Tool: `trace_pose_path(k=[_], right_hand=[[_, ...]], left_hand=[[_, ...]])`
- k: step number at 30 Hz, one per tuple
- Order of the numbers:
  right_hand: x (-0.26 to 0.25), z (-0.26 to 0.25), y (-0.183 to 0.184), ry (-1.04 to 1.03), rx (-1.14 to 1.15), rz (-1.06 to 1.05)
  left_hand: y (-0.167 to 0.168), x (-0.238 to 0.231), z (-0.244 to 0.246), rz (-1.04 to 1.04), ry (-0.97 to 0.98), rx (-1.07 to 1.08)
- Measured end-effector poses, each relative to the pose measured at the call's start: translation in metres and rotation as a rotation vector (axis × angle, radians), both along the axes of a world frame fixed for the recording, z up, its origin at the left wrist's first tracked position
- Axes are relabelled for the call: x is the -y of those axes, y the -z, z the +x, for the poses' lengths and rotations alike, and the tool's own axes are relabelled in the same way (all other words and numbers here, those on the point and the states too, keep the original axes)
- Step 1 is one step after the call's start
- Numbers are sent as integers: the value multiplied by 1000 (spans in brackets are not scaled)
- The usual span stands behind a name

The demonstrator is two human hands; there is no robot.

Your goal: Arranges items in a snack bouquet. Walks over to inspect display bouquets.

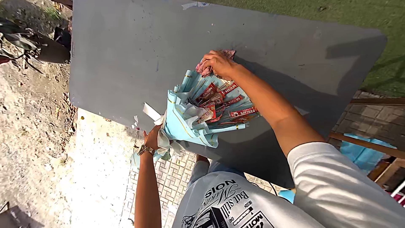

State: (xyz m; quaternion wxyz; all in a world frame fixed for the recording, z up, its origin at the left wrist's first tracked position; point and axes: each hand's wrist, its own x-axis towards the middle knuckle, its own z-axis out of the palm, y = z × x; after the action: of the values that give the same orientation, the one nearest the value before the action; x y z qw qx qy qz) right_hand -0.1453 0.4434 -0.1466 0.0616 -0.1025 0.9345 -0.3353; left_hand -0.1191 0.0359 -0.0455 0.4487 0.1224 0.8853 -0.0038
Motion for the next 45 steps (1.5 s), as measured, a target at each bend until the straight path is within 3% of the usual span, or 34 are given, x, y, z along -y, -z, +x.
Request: trace_pose_path(k=[3,5,9,12,16,19,22,25,29,33,37,41,43,45], right_hand=[[-29,-8,-14,219,64,92],[-25,-10,-36,218,81,83],[34,-13,-72,-206,154,-44],[65,-21,-54,-330,256,5],[47,-25,-28,-102,258,79],[2,-11,-22,125,206,137],[-56,16,-36,468,194,159],[-76,61,-69,698,75,15],[-41,139,-89,417,40,-176],[-8,194,-38,164,244,-29],[-34,222,-10,412,168,90],[-68,231,-31,723,129,103],[-46,224,-53,723,-17,17],[-11,212,-59,559,-78,-66]], left_hand=[[0,-3,2,-7,6,-6],[-1,-2,1,-16,20,4],[1,1,-4,7,30,27],[1,-4,-1,-21,54,16],[3,-4,12,-5,52,-56],[8,0,20,9,51,-87],[9,0,30,12,51,-130],[13,5,52,83,34,-241],[20,7,73,160,27,-383],[12,-1,67,92,42,-316],[17,2,69,95,50,-354],[20,5,70,119,62,-387],[20,5,71,135,55,-399],[22,8,73,139,54,-407]])
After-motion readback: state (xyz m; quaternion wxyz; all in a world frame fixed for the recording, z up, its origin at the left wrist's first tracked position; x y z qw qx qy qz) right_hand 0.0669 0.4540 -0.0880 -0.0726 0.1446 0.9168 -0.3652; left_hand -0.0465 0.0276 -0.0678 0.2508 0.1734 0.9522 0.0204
